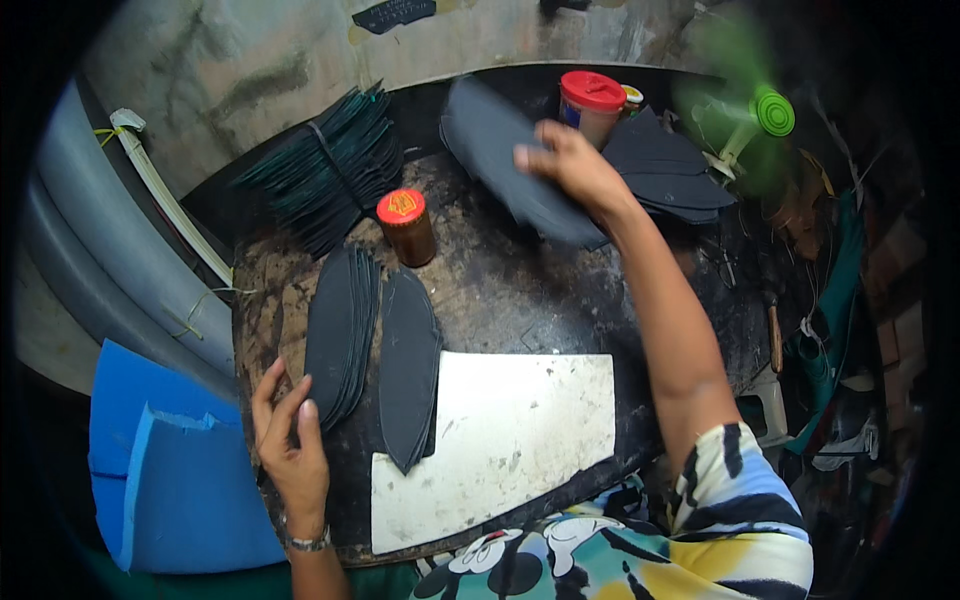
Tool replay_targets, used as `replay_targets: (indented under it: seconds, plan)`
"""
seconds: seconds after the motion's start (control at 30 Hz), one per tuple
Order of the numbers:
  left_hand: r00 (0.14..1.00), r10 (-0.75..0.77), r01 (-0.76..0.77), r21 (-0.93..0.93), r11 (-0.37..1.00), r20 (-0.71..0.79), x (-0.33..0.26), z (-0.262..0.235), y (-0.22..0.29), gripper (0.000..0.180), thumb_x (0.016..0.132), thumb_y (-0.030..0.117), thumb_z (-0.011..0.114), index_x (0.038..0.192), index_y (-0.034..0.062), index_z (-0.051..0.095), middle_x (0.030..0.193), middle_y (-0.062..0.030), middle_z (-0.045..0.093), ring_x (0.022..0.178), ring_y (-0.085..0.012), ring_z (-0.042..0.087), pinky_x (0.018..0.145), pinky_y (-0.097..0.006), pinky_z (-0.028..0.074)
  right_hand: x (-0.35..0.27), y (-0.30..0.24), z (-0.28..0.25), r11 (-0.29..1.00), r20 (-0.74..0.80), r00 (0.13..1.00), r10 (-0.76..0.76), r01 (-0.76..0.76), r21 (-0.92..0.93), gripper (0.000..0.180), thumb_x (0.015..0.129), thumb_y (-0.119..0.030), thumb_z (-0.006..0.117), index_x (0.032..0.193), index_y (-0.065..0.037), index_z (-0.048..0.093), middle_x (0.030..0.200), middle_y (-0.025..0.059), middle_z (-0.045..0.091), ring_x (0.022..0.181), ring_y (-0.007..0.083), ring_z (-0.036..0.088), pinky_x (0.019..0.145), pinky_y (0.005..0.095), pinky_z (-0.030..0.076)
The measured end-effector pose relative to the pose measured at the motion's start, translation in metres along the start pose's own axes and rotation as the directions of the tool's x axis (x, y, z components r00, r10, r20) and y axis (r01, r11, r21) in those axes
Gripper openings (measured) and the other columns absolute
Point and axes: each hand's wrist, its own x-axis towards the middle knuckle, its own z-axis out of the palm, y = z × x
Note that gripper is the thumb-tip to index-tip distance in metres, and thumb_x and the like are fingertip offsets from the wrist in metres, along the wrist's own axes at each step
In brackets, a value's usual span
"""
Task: The person gathers black fan blade pieces from a workbench, aligns them in stacks, and applies adhesive from a small jar to the edges of each blade. The person then presses the blades together to form assembled units.
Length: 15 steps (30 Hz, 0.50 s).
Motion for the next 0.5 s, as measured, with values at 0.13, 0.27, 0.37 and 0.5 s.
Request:
replay_targets:
  seconds: [0.13,0.27,0.37,0.5]
  plan:
    - [0.993,-0.109,0.105,-0.094,0.99,-0.034,0.005,-0.004,-0.007,0.023,0.093,0.004,0.055,0.109,-0.0033,0.069,0.133,-0.018,0.055,0.125,-0.0325,0.051,0.106,-0.042,0.04,-0.068,0.015,0.013,0.876,0.482,0.835,0.267,-0.003,-0.482,0.033,0.083,-0.03,0.077,0.091,-0.001,0.065,0.081,0.0079,0.065,0.077,0.0168,0.06,0.072,0.0316,0.047]
    - [0.999,-0.031,0.028,-0.14,0.99,-0.018,0.013,0.015,0.002,0.023,0.093,0.004,0.055,0.109,-0.0032,0.069,0.133,-0.0187,0.054,0.126,-0.0324,0.051,0.107,-0.042,0.039,-0.016,0.017,0.01,0.857,-0.182,0.969,-0.164,0.049,-0.512,0.032,0.086,-0.029,0.073,0.08,0.001,0.062,0.07,0.0127,0.064,0.069,0.0208,0.062,0.066,0.0368,0.049]
    - [0.998,0.043,-0.039,-0.079,0.996,0.044,0.014,0.02,0.014,0.023,0.092,0.005,0.056,0.109,-0.0028,0.07,0.135,-0.0189,0.054,0.126,-0.0321,0.051,0.107,-0.041,0.038,0.056,0.012,0.012,0.788,-0.248,0.969,0.002,-0.154,-0.596,0.051,0.08,-0.044,0.075,0.103,0.001,0.065,0.098,0.0211,0.066,0.095,0.0313,0.064,0.082,0.0388,0.05]
    - [0.998,0.025,-0.022,-0.052,0.998,0.053,0.007,0.008,0.008,0.024,0.091,0.004,0.055,0.109,-0.0021,0.07,0.135,-0.0183,0.054,0.126,-0.0308,0.051,0.107,-0.041,0.038,0.093,0.03,0.025,0.71,-0.026,0.829,0.559,-0.494,-0.502,0.09,0.074,-0.056,0.076,0.138,0.001,0.05,0.14,0.024,0.051,0.128,0.0362,0.051,0.106,0.0408,0.04]
